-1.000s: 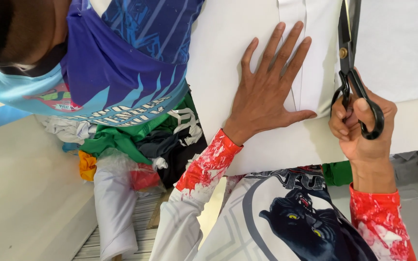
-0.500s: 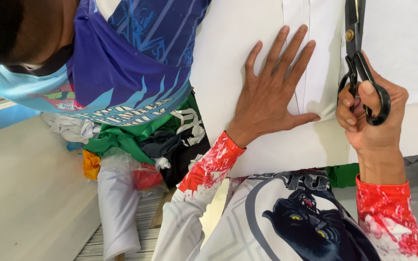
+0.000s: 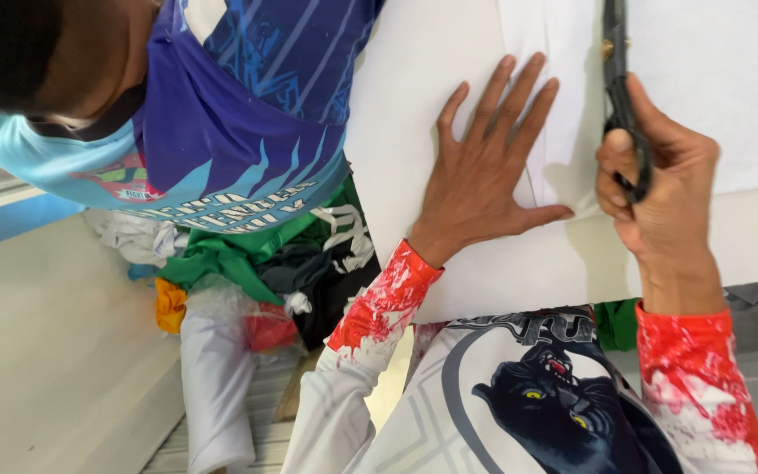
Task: Cutting out fabric pieces using a paper pattern and large scissors on a cutting table in a factory setting.
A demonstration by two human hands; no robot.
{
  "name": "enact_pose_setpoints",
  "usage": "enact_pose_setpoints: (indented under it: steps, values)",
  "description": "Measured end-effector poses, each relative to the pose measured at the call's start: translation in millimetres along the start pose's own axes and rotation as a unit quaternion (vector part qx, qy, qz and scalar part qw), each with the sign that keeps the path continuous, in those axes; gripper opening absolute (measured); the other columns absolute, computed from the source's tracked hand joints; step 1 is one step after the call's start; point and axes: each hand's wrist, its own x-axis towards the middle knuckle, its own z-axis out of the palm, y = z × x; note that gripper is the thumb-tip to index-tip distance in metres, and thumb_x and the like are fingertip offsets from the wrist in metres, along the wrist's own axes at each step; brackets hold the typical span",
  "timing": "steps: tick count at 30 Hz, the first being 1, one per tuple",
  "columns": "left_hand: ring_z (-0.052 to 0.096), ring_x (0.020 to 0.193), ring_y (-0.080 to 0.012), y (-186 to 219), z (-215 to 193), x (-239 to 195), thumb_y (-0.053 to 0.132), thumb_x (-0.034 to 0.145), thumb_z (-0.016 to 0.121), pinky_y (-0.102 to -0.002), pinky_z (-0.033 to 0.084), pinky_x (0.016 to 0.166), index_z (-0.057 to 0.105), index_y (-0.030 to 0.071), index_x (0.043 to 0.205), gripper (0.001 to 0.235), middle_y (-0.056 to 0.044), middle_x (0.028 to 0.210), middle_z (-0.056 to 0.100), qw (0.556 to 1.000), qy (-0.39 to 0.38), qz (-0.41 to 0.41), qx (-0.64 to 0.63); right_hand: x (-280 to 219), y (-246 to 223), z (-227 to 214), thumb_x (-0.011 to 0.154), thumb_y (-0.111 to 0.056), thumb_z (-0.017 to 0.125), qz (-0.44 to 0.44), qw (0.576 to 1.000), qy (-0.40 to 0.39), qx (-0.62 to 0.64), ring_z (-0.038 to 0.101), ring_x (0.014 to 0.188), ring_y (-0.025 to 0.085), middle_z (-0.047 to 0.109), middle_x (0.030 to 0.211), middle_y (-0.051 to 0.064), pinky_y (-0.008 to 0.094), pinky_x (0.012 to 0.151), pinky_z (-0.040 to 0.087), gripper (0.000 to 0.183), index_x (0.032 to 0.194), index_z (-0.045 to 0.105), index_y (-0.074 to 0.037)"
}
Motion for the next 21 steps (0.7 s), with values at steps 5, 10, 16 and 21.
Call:
enact_pose_setpoints:
  steps: [5, 10, 16, 21]
  values:
    - [0.02, 0.163, -0.0147, 13, 33, 13, 0.112, 0.093, 0.057, -0.042, 0.02, 0.132, 0.023, 0.016, 0.165, 0.124, 0.0, 0.174, 0.02, 0.995, 0.082, -0.059, -0.019, 13, -35, 15, 0.098, -0.021, 0.07, -0.018, 1.0, 0.006, 0.001, 0.032, 0.049, 0.006, 0.039, 0.072, -0.001, 0.02, 0.04, 0.021, 0.063, 0.156, 0.05, -0.006]
    - [0.066, 0.092, -0.033, -24, 59, 105, -0.003, 0.078, 0.066, -0.045, 0.056, 0.079, 0.067, 0.013, 0.104, 0.03, -0.008, 0.103, 0.062, 0.88, 0.372, -0.128, -0.267, -2, -64, -24, 0.1, 0.004, 0.062, -0.028, 0.998, -0.004, -0.056, 0.039, 0.044, 0.002, 0.07, 0.087, 0.01, 0.017, 0.031, 0.026, 0.053, 0.152, 0.053, -0.002]
    - [0.063, 0.055, -0.0064, -26, -13, 211, 0.031, 0.09, 0.067, -0.023, 0.062, 0.046, 0.059, 0.02, 0.085, 0.015, 0.004, 0.074, 0.064, 0.726, 0.425, -0.193, -0.505, -113, -108, -110, 0.083, -0.017, 0.074, 0.017, 0.987, -0.072, -0.141, 0.031, 0.036, 0.004, 0.064, 0.085, 0.004, 0.018, 0.025, 0.023, 0.083, 0.159, 0.043, -0.006]
    - [0.066, 0.08, -0.0203, 9, -53, 290, 0.032, 0.088, 0.064, -0.038, 0.061, 0.062, 0.056, 0.014, 0.095, 0.02, -0.005, 0.089, 0.068, 0.778, 0.383, -0.148, -0.475, -188, -80, -216, 0.084, -0.008, 0.07, -0.09, 0.986, 0.043, -0.133, 0.026, 0.047, 0.005, 0.034, 0.058, -0.004, 0.025, 0.044, 0.02, 0.068, 0.149, 0.053, 0.0]
